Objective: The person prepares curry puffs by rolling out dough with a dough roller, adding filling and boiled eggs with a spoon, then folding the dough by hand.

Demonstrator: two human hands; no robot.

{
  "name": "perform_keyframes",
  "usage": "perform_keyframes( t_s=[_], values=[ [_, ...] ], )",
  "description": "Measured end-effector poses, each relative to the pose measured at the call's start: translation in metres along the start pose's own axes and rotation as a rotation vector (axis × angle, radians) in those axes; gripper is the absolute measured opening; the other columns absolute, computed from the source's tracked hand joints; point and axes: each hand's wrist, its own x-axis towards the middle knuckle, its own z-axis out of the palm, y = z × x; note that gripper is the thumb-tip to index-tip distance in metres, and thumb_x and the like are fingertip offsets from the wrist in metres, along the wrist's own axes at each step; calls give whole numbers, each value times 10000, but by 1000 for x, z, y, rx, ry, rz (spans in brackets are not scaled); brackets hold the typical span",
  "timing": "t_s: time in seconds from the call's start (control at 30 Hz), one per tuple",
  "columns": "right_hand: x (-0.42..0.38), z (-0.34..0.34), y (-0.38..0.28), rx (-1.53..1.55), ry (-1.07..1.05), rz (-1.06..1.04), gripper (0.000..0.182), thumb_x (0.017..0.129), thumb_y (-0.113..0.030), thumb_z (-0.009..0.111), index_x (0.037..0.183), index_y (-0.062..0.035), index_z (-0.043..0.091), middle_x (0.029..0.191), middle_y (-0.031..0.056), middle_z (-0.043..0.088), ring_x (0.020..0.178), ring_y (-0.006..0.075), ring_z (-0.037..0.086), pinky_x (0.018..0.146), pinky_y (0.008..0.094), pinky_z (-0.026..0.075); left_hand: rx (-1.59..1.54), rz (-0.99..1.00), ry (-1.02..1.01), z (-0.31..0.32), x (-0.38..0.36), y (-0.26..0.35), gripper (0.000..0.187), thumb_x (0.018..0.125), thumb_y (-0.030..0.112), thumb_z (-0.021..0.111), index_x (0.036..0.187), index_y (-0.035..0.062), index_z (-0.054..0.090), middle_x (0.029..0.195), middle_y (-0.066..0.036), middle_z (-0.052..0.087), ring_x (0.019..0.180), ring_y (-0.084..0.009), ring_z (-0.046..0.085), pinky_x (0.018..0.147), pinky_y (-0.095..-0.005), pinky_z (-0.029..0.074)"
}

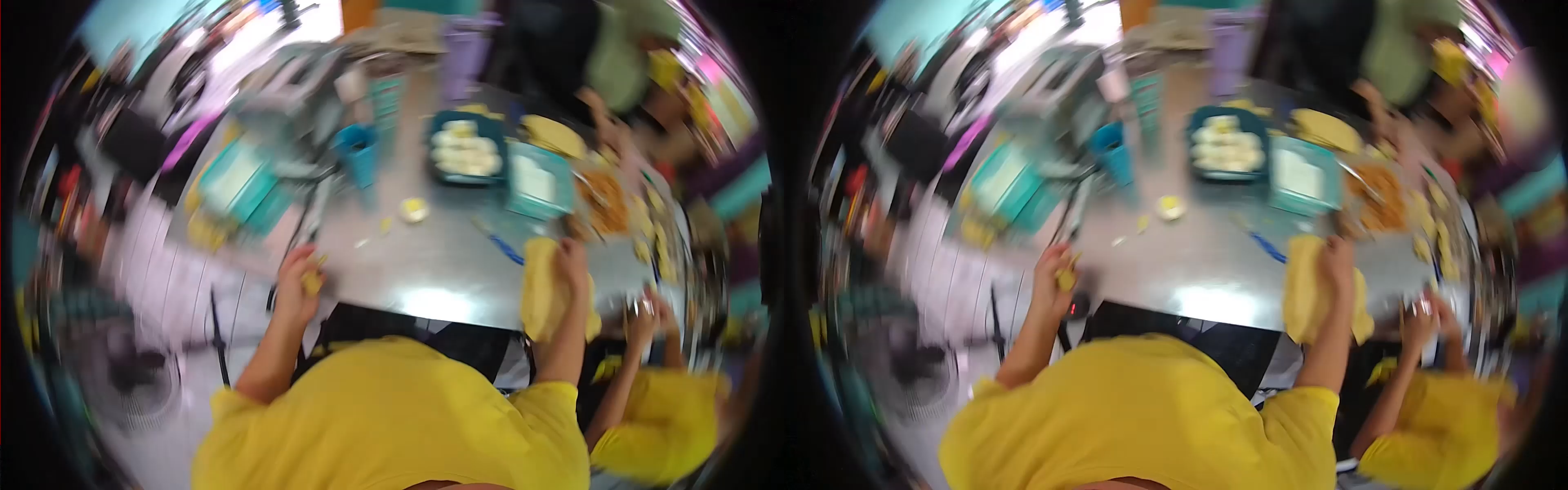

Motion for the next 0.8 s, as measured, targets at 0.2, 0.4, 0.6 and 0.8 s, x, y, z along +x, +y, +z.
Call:
perform_keyframes(
  t_s=[0.2,0.4,0.6,0.8],
  values=[
    [14,-2,16,242,-121,93,102,798,-63,592,874,4,589,760,51,568,708,145,535,673,280,445,-197,272,342,-71,-18,36,275,748,-37,482,1010,-2,558,848,-70,543,684,-160,536,601,-266,451],
    [8,-2,7,226,-31,31,72,781,-25,592,830,-3,545,739,59,546,691,159,518,660,278,435,-149,672,599,-144,7,83,247,811,-18,475,1052,-30,525,892,-98,554,739,-183,560,621,-282,481],
    [-23,-4,-8,227,151,-90,179,747,-31,613,917,-18,557,807,83,558,763,203,539,717,318,451,1288,1105,556,-225,138,132,297,872,156,549,1141,31,565,818,-113,584,790,-256,555,750,-349,456],
    [-41,-11,-41,92,314,-57,139,723,-77,648,789,-26,537,804,160,529,824,359,523,722,411,431,1496,919,384,-274,206,93,457,734,94,640,1167,6,524,1198,-212,510,1119,-393,453,990,-460,324]
  ],
)
